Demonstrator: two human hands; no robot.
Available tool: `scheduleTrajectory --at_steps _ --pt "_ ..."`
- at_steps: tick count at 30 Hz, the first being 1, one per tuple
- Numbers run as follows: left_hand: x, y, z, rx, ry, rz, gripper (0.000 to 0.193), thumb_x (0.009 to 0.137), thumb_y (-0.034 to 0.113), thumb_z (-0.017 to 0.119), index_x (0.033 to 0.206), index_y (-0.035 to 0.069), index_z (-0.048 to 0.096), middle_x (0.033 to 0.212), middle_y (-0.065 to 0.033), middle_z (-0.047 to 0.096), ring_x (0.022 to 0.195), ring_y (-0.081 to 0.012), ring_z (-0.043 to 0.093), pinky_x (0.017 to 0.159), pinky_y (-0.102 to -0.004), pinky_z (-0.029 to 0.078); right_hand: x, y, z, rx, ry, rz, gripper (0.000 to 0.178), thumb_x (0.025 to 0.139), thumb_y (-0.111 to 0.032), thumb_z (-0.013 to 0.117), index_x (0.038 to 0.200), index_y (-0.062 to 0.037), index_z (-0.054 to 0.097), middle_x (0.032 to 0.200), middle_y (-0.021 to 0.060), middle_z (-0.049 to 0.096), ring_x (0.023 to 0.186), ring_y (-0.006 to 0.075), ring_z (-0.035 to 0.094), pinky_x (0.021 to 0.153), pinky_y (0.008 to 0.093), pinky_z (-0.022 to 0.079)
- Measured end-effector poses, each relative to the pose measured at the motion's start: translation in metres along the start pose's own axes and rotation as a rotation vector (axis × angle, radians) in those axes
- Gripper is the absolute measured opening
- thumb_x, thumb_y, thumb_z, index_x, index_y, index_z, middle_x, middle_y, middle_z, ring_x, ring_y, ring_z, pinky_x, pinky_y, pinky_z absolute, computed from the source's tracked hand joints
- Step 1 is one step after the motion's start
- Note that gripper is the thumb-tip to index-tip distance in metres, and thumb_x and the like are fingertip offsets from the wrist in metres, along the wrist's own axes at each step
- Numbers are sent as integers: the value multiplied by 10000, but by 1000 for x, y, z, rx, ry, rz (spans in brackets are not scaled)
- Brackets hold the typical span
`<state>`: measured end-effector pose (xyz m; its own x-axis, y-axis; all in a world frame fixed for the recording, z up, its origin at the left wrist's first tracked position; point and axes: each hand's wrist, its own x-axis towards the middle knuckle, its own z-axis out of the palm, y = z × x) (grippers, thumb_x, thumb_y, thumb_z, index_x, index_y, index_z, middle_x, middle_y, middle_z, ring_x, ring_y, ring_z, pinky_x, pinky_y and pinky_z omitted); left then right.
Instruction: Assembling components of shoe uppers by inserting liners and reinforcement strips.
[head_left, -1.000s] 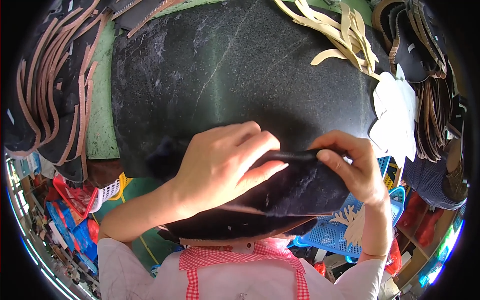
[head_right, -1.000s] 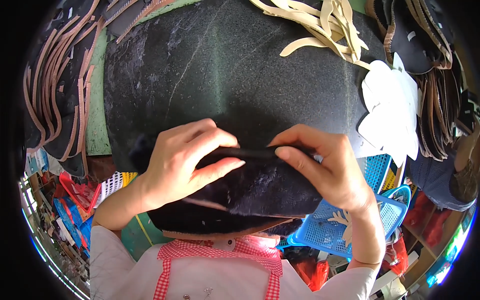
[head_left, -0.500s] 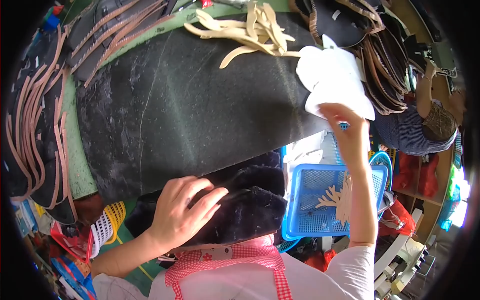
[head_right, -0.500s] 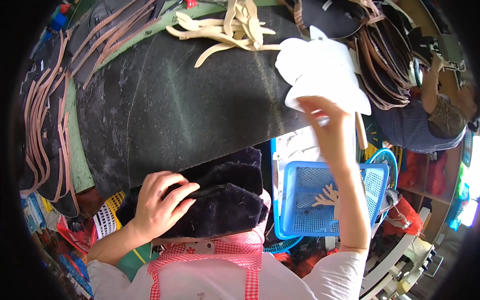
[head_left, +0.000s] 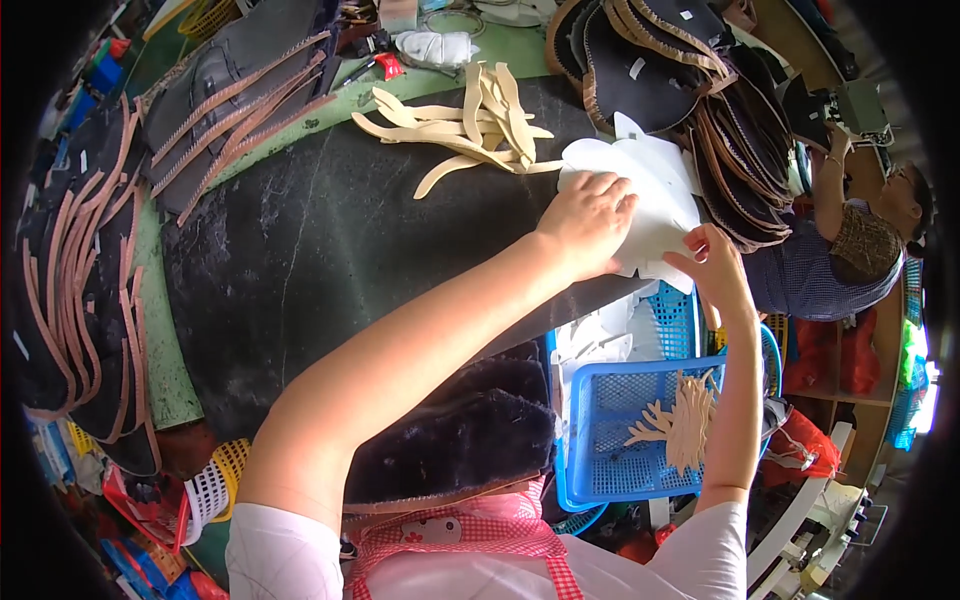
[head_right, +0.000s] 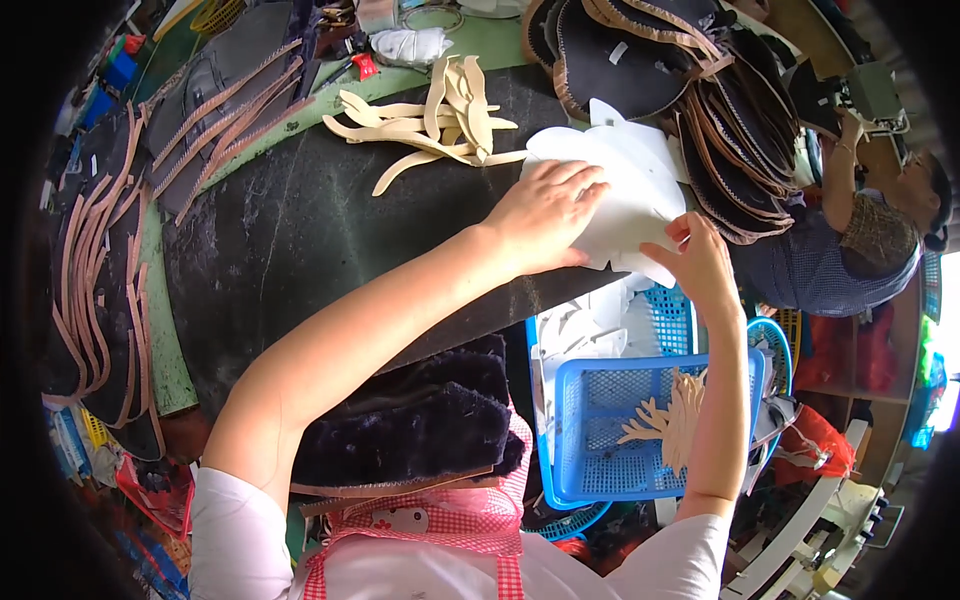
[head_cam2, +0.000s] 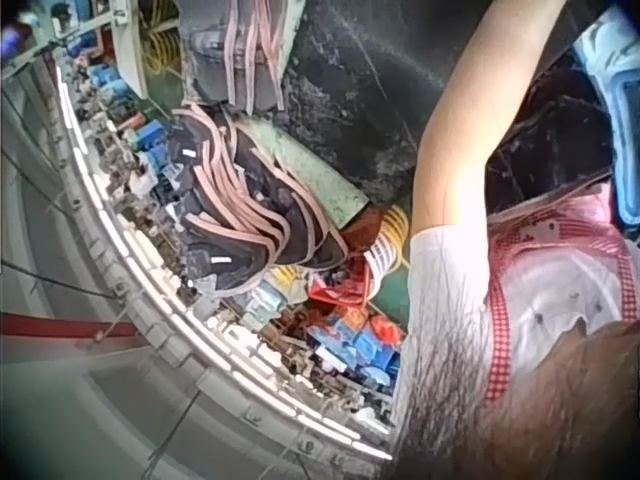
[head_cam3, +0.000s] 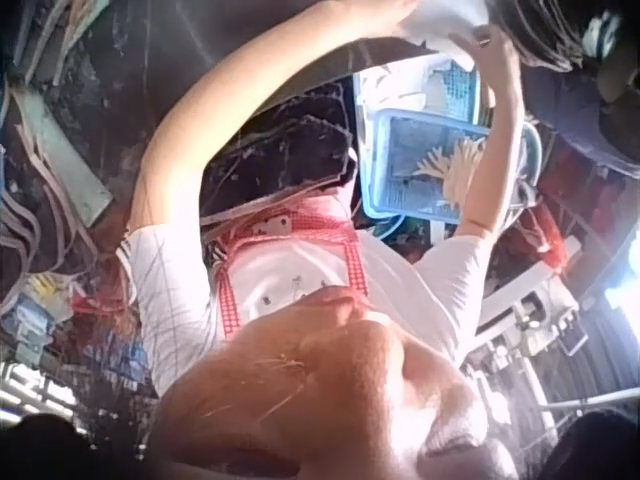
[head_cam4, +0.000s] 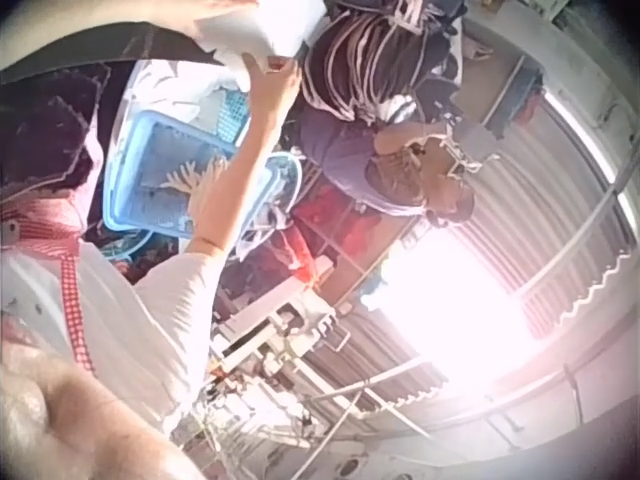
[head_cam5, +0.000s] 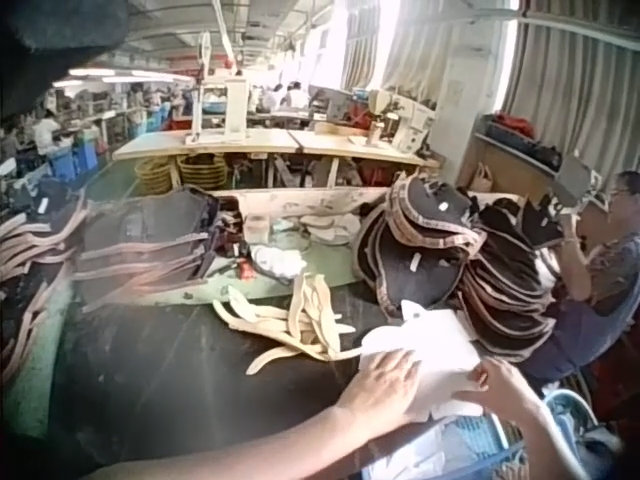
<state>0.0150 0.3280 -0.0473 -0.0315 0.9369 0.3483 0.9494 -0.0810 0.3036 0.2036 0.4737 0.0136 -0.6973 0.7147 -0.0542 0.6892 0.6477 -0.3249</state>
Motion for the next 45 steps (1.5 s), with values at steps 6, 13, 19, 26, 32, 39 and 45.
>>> scheduleTrajectory --at_steps 6,13,19,26,32,39,45 --pt "6 4 -7 -116 59 -42 1036 603 442 907 1398 -11 420 1291 -161 589 1267 -294 531 1091 -415 385 6 23 -7 213 49 5 201 758 -118 783 889 -17 668 760 3 599 664 85 490 583 263 403" --pt "5 0 -3 46 -54 -104 1223 602 614 852 1482 -58 333 1257 -135 595 1246 -252 518 1085 -393 365 -42 -59 -36 106 157 -269 103 799 -9 691 813 -36 593 702 11 479 626 81 441 538 251 325" --pt "-7 -14 -9 -512 18 87 887 753 302 761 1497 46 352 1416 -192 515 1294 -308 506 1116 -382 384 -56 -14 -88 361 518 -288 239 957 -171 638 1141 -48 547 948 -4 570 820 85 566 680 172 441" --pt "-87 -196 -211 262 858 -92 520 718 -99 581 1196 88 657 1100 -141 697 1003 -293 672 901 -399 542 -64 -78 -54 1145 -175 62 540 765 14 524 1303 15 477 1086 62 609 967 116 589 702 208 450" --pt "-188 -295 -259 407 462 -706 456 713 121 662 1166 147 616 1184 -90 645 1144 -283 563 999 -421 449 -41 -125 -19 1292 -403 32 466 836 58 502 1299 9 471 1002 120 674 794 127 627 681 221 476" --pt "-263 -222 -310 131 750 -246 47 754 20 565 739 62 550 782 -27 605 831 -155 586 824 -279 434 -38 -130 -12 1399 -298 182 343 932 -66 549 1268 3 541 1046 112 690 884 136 690 757 250 551" --pt "-277 -120 -369 505 442 -100 50 681 64 631 690 56 583 809 -67 638 943 -201 585 842 -346 450 -16 -147 12 1439 -365 123 347 943 -131 624 1265 -18 560 891 57 674 740 93 671 558 203 551"
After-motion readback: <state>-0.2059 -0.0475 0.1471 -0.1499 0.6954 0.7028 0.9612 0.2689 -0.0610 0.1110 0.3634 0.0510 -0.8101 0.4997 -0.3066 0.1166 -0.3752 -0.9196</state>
